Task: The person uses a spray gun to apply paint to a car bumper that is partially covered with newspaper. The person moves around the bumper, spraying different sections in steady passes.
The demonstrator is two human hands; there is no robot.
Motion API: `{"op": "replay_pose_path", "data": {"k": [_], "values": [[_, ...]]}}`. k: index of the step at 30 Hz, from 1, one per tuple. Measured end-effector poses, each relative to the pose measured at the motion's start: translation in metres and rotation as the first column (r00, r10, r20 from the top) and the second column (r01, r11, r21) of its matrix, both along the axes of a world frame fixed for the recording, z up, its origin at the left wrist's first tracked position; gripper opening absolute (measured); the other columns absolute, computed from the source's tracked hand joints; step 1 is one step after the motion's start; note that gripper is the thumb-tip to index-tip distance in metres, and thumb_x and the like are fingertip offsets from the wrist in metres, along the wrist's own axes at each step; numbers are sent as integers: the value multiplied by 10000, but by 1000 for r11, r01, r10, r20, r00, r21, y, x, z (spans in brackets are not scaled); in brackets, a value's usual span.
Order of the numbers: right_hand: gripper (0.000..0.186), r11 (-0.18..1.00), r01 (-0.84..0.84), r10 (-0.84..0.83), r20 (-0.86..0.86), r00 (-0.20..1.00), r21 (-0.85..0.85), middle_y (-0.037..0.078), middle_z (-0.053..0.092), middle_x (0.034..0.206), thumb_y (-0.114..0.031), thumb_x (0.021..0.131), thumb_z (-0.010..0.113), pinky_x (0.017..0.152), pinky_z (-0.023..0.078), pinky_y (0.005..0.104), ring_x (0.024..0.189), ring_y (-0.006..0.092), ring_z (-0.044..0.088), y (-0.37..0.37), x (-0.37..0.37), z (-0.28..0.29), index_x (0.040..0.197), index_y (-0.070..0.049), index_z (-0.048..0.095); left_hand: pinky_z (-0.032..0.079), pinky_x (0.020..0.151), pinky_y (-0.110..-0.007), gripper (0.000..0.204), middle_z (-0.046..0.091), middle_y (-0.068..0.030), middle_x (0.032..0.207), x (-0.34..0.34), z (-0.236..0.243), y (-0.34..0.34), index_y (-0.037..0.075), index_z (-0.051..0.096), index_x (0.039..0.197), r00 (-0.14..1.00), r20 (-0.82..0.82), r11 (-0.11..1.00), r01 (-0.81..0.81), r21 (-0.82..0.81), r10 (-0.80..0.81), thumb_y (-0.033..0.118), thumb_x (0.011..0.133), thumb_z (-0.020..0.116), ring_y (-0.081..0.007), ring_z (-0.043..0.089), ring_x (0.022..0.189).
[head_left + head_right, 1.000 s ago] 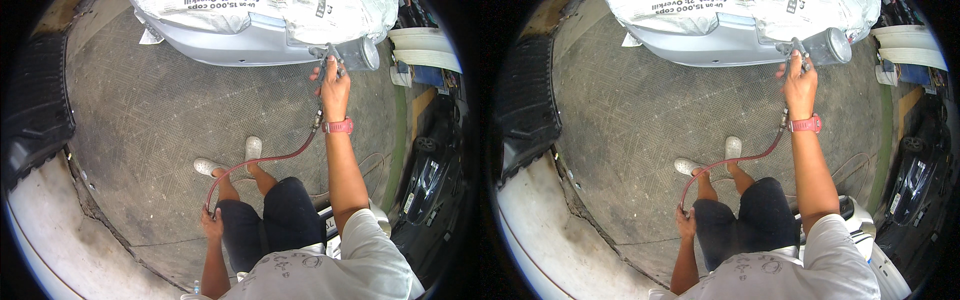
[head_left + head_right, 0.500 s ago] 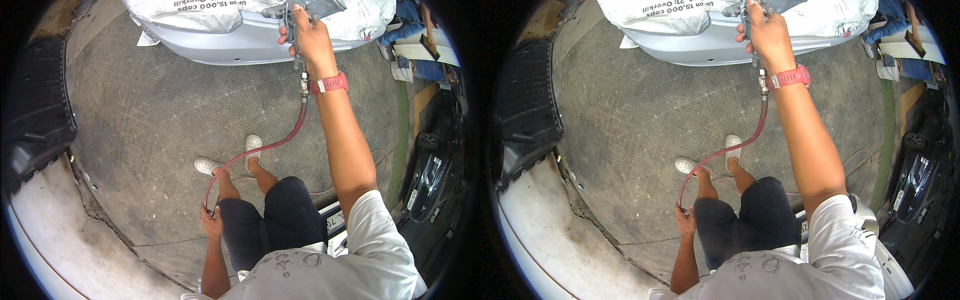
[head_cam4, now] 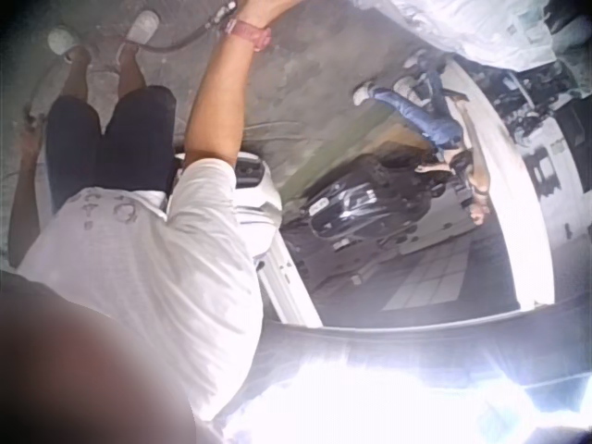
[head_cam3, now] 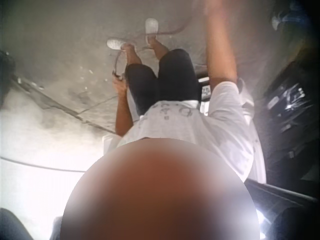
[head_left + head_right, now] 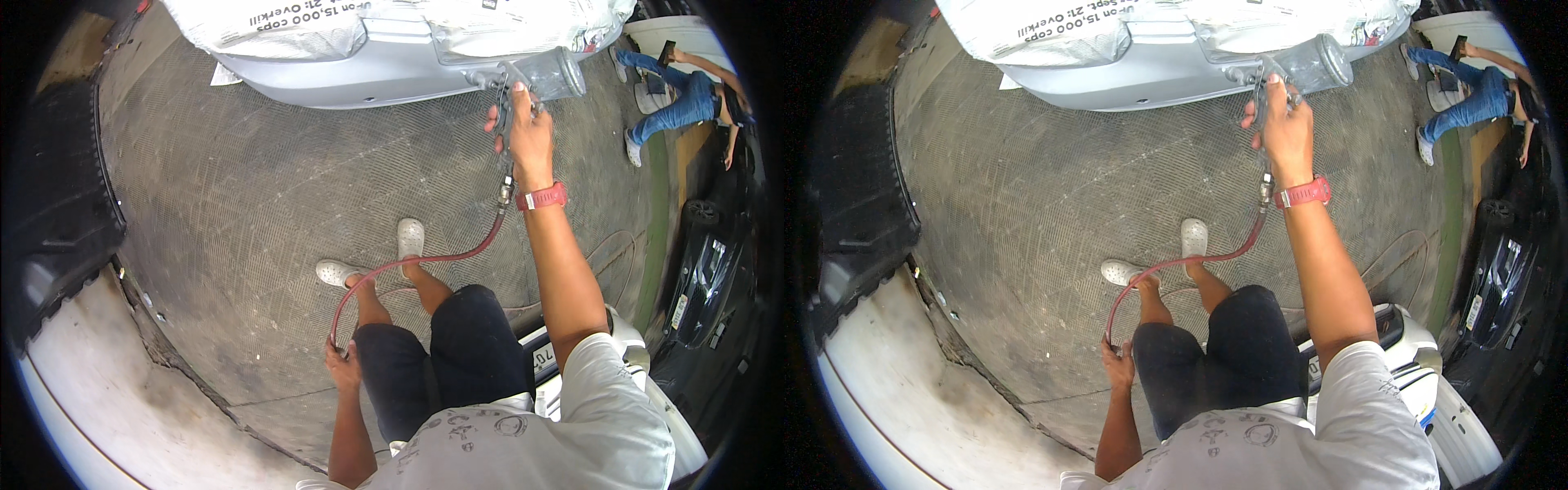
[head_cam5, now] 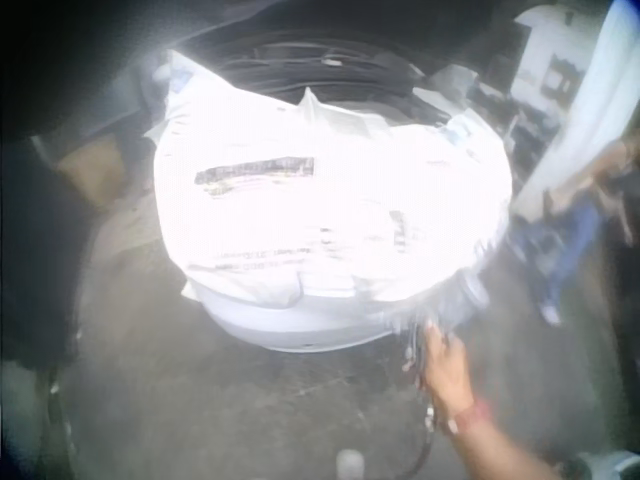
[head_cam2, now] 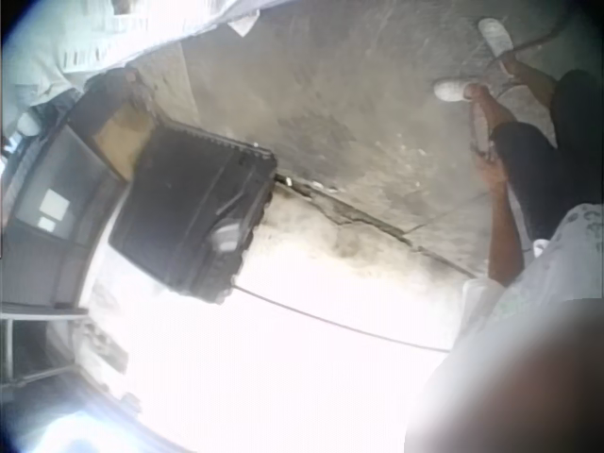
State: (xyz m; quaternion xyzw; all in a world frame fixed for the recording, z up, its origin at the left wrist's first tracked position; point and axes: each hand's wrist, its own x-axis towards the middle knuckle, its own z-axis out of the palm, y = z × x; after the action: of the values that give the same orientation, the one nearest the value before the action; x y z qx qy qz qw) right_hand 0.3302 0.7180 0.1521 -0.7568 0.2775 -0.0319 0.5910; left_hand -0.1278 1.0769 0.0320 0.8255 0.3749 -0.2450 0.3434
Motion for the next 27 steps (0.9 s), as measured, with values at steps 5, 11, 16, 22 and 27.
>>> {"op": "replay_pose_path", "data": {"k": [5,11,16,22,27], "values": [[484,997,48,-49,-23,999,-68,70,693,801,-455,1142,553,442,486,276,623,139,673,-43,-2,-31,1203,12,664,483,1093,-549,750,608,-274,1416,13,5,6,52,442,1613,989,-88,993,117,-4,-117,438,1035,724,-421,613,1261],[493,974,134,-133,20,991,-183,78,697,811,-461,1141,555,446,497,291,615,146,676,-127,13,-55,1201,14,669,443,1140,-567,745,598,-265,1448,53,10,-22,84,451,1620,971,-32,971,234,-50,-236,483,1040,695,-447,565,1328],[508,933,210,-202,58,978,-291,96,707,773,-454,1133,567,443,497,322,558,164,661,-198,37,-63,1106,37,693,429,1162,-565,747,588,-276,1467,91,10,-65,108,464,1633,968,-19,962,245,-117,-249,493,1037,695,-457,550,1348],[501,847,337,-318,116,941,-412,111,726,770,-430,1136,557,443,520,345,568,179,689,-245,58,-61,1100,52,691,438,1167,-535,782,598,-280,1445,121,23,-92,74,441,1648,939,29,930,343,-134,-342,485,1039,706,-465,573,1327],[473,894,283,-280,60,958,-348,96,728,776,-417,1142,559,447,517,321,570,158,683,-205,35,-66,1158,39,681,494,1088,-525,812,624,-294,1390,115,15,-79,15,417,1646,969,70,964,245,-107,-238,443,1033,733,-439,612,1259]]}}
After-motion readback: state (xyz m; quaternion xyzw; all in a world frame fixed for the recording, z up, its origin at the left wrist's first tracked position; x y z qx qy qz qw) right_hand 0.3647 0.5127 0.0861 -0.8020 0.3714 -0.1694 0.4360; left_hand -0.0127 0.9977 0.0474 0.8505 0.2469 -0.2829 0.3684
